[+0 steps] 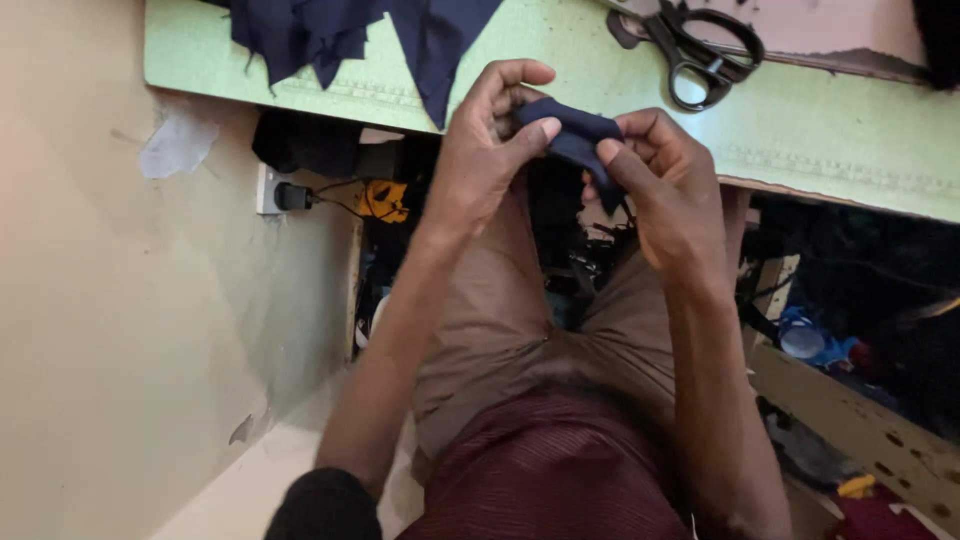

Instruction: Folding small pieces of fabric into triangles and trimming them with tailor scissors

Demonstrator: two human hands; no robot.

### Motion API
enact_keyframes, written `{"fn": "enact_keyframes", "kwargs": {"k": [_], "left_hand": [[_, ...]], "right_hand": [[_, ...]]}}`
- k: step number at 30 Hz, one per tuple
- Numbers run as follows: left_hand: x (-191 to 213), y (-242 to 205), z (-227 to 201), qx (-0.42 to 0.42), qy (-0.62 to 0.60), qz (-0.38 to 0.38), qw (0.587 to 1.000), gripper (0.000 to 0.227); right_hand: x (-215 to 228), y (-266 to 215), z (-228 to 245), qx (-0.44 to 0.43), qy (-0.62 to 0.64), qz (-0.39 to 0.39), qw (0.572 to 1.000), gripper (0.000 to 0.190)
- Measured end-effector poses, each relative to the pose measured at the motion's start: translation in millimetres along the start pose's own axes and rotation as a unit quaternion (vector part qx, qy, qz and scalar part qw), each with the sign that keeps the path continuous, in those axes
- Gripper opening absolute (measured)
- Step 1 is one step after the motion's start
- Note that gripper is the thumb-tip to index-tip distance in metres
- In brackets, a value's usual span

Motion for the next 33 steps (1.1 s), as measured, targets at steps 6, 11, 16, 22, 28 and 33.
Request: {"fn": "enact_keyframes", "kwargs": {"k": [6,11,16,22,28,33], "left_hand": [[-2.2,14.0,-54.4,-0.197,0.235,0.01,0.952,0.018],[-0.2,27.0,-55.1,-0.238,0.209,-0.006,0.948,0.012],[14.6,52.1,-4.9,-0.279,0.328,-0.054,0.901,0.019],[-24.1,28.8,44.3,-0.209,0.522,-0.054,0.825,0.041],[-21.6,15.8,50.1,0.075,0.723,0.155,0.669,0.089],[19.4,35.4,34.6,-0.149,0.537,-0.051,0.828,0.058]], "right_hand": [[-0.7,-9.0,-2.1,-0.057,-0.045,0.057,0.996,0.017],[5.1,-7.9,7.5,-0.002,-0.066,-0.017,0.998,0.008],[18.9,27.0,-22.6,0.114,-0.275,-0.079,0.951,0.016],[25.5,42.4,-33.7,0.155,-0.499,-0.126,0.843,0.035],[38.2,42.3,-38.3,0.103,-0.523,-0.065,0.843,0.03],[42.1,46.7,-37.2,0.059,-0.549,-0.088,0.829,0.04]]}}
Point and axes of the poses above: each hand's wrist, its own y-axis towards the middle knuckle, its own x-axis out of the back of the hand, z = x × y, the point moved 5 cm from there along y, towards the middle knuckle
